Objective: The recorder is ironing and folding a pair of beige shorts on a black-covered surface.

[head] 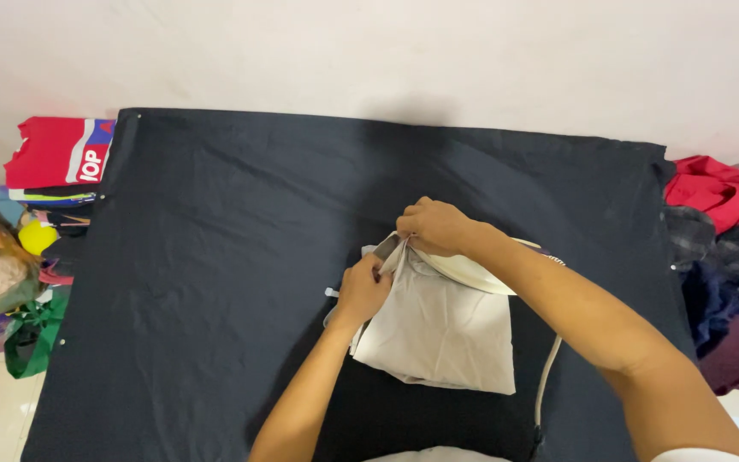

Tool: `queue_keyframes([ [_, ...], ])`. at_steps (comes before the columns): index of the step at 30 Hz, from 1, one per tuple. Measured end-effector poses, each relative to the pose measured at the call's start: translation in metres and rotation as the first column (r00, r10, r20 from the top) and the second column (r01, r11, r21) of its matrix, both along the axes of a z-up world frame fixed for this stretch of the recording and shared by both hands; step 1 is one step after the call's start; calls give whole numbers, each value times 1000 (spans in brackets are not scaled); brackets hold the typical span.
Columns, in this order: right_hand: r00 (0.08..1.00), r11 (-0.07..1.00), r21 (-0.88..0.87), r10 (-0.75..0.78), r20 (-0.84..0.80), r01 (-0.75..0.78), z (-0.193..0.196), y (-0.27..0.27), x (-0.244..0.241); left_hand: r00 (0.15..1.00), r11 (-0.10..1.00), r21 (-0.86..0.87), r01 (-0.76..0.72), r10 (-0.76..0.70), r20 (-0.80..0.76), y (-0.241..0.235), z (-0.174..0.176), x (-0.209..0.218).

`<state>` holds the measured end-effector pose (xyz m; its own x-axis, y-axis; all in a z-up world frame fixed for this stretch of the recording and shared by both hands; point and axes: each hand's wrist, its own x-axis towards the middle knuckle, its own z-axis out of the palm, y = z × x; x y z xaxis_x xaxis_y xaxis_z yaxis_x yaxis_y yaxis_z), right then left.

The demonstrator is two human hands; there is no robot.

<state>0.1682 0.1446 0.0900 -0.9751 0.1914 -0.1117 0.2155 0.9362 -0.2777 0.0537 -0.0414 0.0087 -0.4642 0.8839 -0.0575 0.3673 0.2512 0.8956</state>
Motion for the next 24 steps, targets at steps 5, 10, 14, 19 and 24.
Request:
queue_keyframes([
  [5, 1000, 1000, -2, -23, -5, 23, 3, -7, -4, 979, 998, -48, -45, 53, 196, -7, -21, -5],
  [10, 998, 998, -8, -64, -3, 64, 2, -6, -2, 823, 993, 92, -68, 3, 568, -9, -61, -6],
  [14, 971, 980, 78, -192, 144, 182, 28, -1, 17, 968, 991, -134, 4, 29, 251, -29, -14, -5],
  [19, 803, 914, 267, -399, 443, 307, 65, -3, 58, 976, 959, -241, 148, -102, 195, -48, -10, -5],
  [24, 742, 809, -53, -507, 438, 585, 57, -7, 96, 908, 920, -375, 111, 60, 416, -55, 10, 2],
])
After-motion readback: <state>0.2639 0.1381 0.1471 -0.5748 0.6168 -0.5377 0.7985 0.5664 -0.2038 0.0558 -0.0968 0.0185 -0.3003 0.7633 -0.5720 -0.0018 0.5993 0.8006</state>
